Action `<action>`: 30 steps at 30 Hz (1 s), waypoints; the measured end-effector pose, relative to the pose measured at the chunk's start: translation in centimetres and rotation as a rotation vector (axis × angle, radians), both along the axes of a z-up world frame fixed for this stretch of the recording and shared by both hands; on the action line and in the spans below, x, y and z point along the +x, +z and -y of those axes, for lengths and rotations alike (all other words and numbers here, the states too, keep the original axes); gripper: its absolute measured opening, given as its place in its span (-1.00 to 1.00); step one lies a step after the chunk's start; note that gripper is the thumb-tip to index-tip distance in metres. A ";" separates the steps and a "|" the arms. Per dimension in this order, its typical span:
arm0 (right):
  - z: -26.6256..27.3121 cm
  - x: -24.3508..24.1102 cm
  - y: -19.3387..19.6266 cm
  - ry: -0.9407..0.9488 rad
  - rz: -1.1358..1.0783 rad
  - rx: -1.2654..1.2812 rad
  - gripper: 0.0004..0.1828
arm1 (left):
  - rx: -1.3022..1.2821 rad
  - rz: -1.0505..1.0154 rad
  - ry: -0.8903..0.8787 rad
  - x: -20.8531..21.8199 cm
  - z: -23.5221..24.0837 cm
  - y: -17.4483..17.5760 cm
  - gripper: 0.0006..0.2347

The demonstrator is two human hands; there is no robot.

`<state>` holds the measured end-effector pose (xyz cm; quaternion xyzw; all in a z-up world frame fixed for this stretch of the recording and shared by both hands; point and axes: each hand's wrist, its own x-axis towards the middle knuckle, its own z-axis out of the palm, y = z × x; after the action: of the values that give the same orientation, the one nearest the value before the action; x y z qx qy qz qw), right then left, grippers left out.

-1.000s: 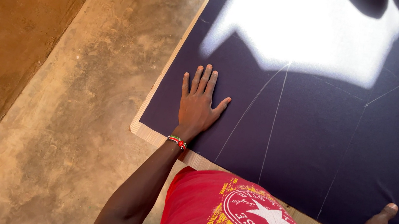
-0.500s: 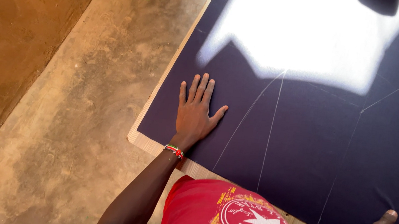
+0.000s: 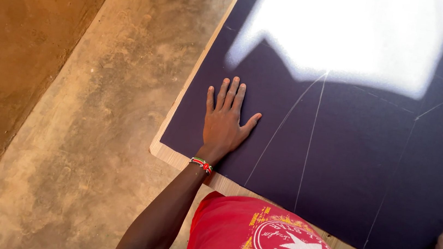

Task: Preparing and aligning large pieces of fabric on a cutting table for garment production

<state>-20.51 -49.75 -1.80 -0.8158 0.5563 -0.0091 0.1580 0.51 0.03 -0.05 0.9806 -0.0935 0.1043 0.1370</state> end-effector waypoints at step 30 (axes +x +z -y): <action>-9.9 3.5 9.1 0.261 0.019 0.260 -0.37 | 0.000 0.046 -0.004 -0.1 -0.2 -0.5 -0.33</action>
<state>-17.03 -39.86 7.29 -0.8536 0.4407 0.0758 0.2674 0.37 0.25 -0.56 0.9778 -0.0988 0.1268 0.1348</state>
